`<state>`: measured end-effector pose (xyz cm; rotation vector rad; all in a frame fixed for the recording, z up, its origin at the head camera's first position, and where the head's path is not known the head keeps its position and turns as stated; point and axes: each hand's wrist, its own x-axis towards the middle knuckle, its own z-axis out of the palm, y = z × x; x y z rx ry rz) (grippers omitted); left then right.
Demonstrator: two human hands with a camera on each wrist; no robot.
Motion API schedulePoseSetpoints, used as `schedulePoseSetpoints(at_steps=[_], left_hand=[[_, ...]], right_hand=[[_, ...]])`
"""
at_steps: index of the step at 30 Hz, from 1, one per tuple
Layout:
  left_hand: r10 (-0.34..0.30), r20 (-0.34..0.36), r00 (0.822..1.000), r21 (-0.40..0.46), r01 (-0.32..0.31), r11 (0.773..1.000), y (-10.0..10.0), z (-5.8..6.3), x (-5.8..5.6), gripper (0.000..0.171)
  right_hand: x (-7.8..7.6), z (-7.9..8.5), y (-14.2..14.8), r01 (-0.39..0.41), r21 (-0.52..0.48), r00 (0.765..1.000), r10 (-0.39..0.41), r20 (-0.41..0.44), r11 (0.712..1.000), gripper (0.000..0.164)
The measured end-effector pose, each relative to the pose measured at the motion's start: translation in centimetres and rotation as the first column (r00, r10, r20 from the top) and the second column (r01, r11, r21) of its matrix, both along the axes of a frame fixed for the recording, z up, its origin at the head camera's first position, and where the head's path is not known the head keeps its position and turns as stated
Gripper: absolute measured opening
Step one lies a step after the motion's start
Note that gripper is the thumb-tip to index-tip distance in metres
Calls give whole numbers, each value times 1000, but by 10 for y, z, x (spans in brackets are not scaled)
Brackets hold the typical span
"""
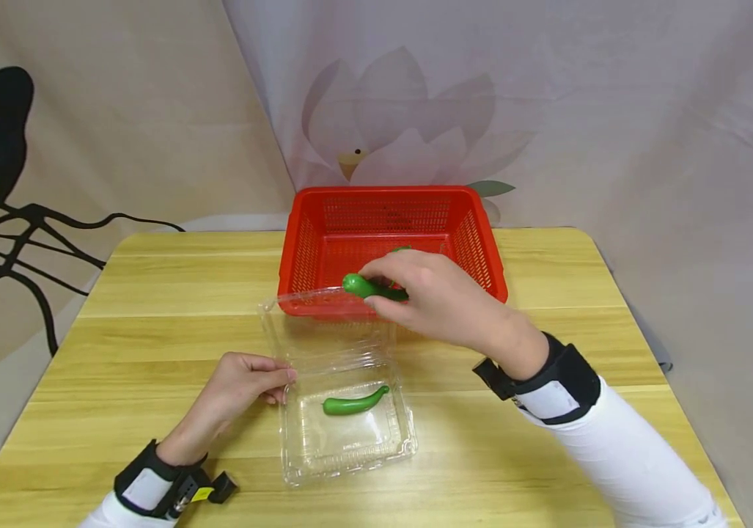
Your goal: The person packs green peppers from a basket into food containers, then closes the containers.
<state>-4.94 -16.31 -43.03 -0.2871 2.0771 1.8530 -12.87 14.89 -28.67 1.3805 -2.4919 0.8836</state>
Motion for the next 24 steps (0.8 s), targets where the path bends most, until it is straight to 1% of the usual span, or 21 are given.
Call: schedulePoseSetpoints(at_steps=[2, 4, 7, 10, 13, 18, 24], left_hand=[[2, 2, 1000, -2, -2, 1000, 0, 0, 0, 16], [3, 2, 1000, -5, -3, 1000, 0, -1, -1, 16], [1, -1, 1000, -11, -1, 1000, 0, -1, -1, 16], [-3, -5, 1000, -18, 3, 1000, 0, -2, -1, 15], [-4, 0, 1000, -12, 4, 1000, 0, -2, -1, 15], [1, 2, 1000, 3, -1, 1000, 0, -1, -1, 15], [-1, -3, 1000, 12, 1, 1000, 0, 0, -1, 15]], right_hand=[[6, -5, -3, -25, 13, 1000, 25, -13, 1000, 28], [12, -11, -7, -49, 41, 999, 49, 1, 998, 29], [22, -22, -15, -74, 108, 996, 68, 62, 991, 29], [29, -35, -23, -109, 171, 986, 85, 140, 979, 26], [35, -47, -30, -155, 200, 977, 120, 177, 967, 20], [41, -65, -40, -214, 239, 965, 167, 202, 947, 12], [46, -79, -48, -225, 338, 965, 160, 209, 914, 8]])
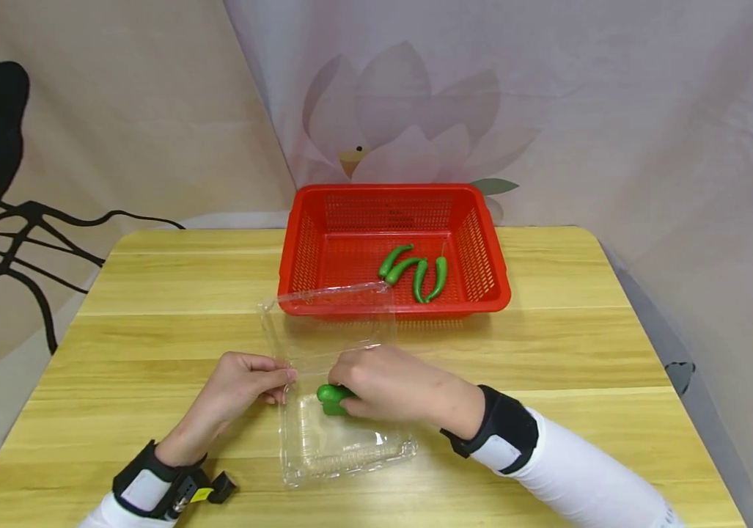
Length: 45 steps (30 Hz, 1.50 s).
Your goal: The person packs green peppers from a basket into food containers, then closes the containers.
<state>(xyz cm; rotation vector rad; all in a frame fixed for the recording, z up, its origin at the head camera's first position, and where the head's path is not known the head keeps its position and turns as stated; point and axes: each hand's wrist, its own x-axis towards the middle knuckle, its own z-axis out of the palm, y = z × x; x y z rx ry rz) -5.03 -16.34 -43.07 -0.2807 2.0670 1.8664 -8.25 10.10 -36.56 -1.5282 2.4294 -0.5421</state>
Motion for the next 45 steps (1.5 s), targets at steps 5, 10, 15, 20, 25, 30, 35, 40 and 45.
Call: schedulePoseSetpoints(at_steps=[5, 10, 15, 20, 25, 30, 35, 40, 45], left_hand=[[-9, -7, 1000, 5, 9, 1000, -1, 0, 1, 16], [-14, -11, 1000, 6, 15, 1000, -2, 1, 1, 16], [-12, -18, 1000, 13, 12, 1000, -1, 0, 1, 14], [-4, -17, 1000, 21, 5, 1000, 0, 0, 1, 15], [-9, -14, 1000, 15, 9, 1000, 0, 1, 0, 14], [-13, -15, 1000, 10, 13, 1000, -1, 0, 1, 15], [-11, -17, 1000, -1, 11, 1000, -1, -1, 1, 13], [-10, -15, 1000, -5, 10, 1000, 0, -1, 1, 12], [-15, -17, 1000, -2, 15, 1000, -1, 0, 1, 13]], right_hand=[[5, -7, -7, -3, 60, 1000, 2, 26, 998, 12], [10, -14, -13, -6, 101, 999, 0, 54, 995, 19], [11, -23, -17, -16, 136, 1000, 15, 9, 991, 31], [12, -31, -19, -44, 164, 998, 52, -45, 986, 31], [15, -35, -20, -49, 190, 997, 61, -55, 981, 22], [17, -39, -22, -55, 202, 992, 75, -97, 978, 22], [17, -41, -22, -46, 196, 985, 77, -154, 979, 25], [17, -44, -22, -34, 188, 983, 67, -173, 982, 28], [15, -45, -21, -30, 176, 983, 61, -173, 984, 29]])
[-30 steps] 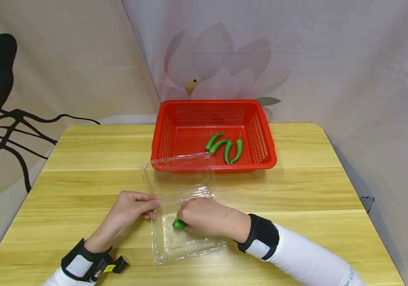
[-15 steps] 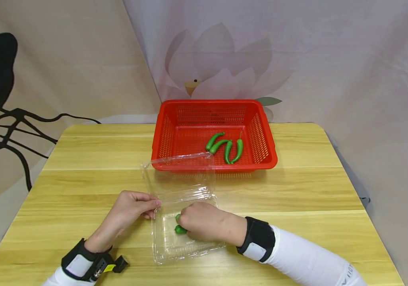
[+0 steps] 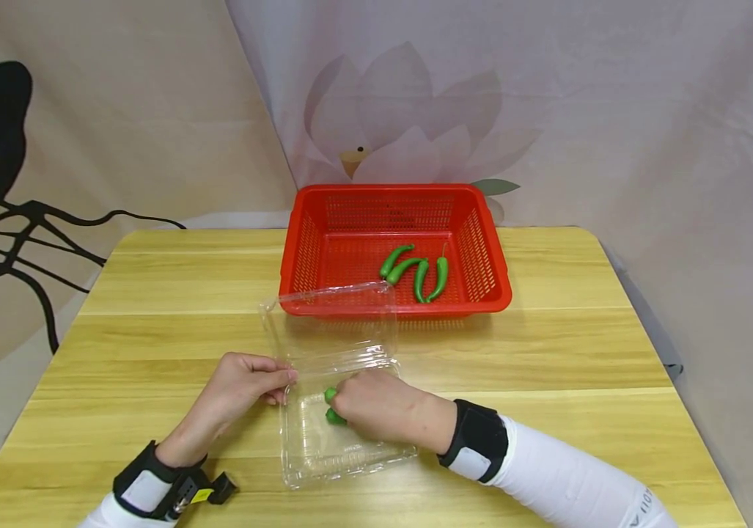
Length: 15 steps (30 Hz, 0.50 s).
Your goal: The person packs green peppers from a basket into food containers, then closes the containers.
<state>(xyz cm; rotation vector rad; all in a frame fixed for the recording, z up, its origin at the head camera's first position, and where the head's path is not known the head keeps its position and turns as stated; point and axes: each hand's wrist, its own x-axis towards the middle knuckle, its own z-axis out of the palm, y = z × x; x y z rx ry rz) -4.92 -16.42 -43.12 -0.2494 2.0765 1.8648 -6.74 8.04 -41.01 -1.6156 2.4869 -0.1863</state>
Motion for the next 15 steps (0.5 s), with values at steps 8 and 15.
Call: schedulePoseSetpoints(at_steps=[8, 15], left_hand=[[-4, 2, 1000, -1, 4, 1000, 0, 0, 0, 14], [-3, -1, 1000, 9, 3, 1000, 1, 0, 0, 13]], right_hand=[[-2, 5, 5, -5, -45, 999, 4, -39, 999, 24], [-7, 23, 11, 5, -165, 1000, -9, -21, 986, 21]])
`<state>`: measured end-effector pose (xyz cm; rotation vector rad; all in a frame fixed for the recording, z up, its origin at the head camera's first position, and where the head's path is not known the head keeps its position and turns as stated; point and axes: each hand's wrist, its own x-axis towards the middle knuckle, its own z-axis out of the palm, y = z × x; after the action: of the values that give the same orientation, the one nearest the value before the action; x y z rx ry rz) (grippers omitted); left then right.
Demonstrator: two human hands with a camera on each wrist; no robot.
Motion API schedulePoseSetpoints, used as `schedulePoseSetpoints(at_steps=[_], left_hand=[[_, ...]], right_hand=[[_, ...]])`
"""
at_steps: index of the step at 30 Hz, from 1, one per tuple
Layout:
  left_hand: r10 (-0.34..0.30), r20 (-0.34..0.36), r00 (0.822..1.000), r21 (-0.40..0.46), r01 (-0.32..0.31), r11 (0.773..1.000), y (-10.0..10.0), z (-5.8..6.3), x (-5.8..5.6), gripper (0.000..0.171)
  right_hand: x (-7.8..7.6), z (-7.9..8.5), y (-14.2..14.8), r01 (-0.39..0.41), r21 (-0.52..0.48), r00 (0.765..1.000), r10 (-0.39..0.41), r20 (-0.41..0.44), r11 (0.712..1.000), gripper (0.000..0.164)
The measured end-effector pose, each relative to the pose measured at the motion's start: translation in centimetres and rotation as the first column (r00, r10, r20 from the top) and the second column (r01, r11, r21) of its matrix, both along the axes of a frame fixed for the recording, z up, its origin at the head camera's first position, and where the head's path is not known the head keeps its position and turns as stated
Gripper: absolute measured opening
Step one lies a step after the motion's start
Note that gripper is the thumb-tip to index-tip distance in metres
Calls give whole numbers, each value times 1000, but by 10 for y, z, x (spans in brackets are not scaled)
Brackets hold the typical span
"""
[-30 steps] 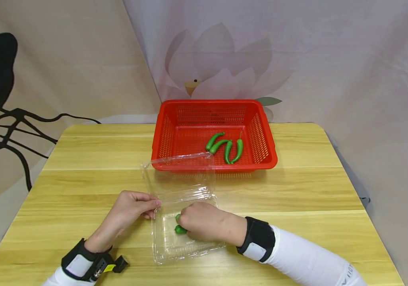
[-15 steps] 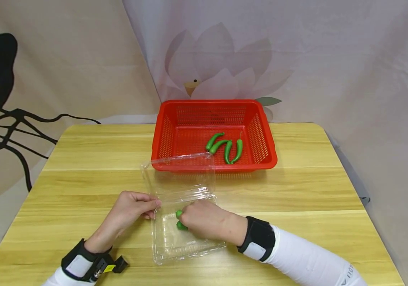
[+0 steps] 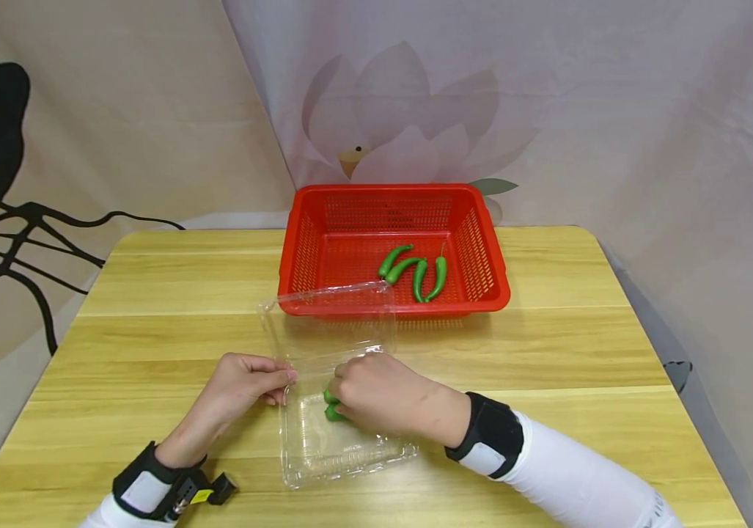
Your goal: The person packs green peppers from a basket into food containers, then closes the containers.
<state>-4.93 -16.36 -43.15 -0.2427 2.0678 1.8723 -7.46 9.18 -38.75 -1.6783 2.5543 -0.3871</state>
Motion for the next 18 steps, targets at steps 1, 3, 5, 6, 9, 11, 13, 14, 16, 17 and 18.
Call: schedulePoseSetpoints(at_steps=[1, 3, 5, 6, 9, 11, 13, 14, 16, 17, 18], left_hand=[[-1, -2, 1000, 1, 1, 1000, 0, 0, 0, 13], [0, -3, 1000, 4, 0, 1000, 0, -1, 0, 14], [0, -7, 1000, 6, 0, 1000, 0, -1, 0, 15], [0, -9, 1000, 6, 0, 1000, 0, -1, 0, 15], [4, -11, 1000, 7, -4, 1000, 0, -1, 0, 15], [7, -10, 1000, 6, -7, 1000, 0, -1, 0, 14], [10, -8, 1000, 3, -10, 1000, 0, -1, 1, 13], [10, -8, 1000, 2, -10, 1000, 0, -1, 1, 13], [9, -9, 1000, -1, -10, 1000, 0, -1, 1, 12], [10, -8, 1000, -1, -10, 1000, 0, 0, 1, 12], [8, -11, 1000, -1, -8, 1000, 0, 0, 1, 12]], right_hand=[[-1, 3, 1, -5, -22, 1000, 5, -2, 1000, 20], [-3, 11, 2, -17, -71, 1000, 16, -11, 997, 16], [-6, 19, 5, -26, -127, 999, 22, -36, 992, 13], [-7, 23, 6, -30, -155, 999, 23, -48, 987, 12], [-11, 37, 11, -28, -234, 997, 8, -83, 972, 10], [-15, 47, 15, -16, -274, 996, -10, -94, 962, 12], [-18, 56, 18, 4, -302, 996, -33, -89, 953, 15], [-19, 60, 20, 16, -316, 995, -45, -85, 949, 16], [-22, 67, 23, 34, -337, 994, -66, -83, 941, 18], [-24, 70, 24, 41, -346, 993, -75, -86, 937, 19], [-25, 72, 26, 47, -356, 992, -84, -90, 933, 20]])
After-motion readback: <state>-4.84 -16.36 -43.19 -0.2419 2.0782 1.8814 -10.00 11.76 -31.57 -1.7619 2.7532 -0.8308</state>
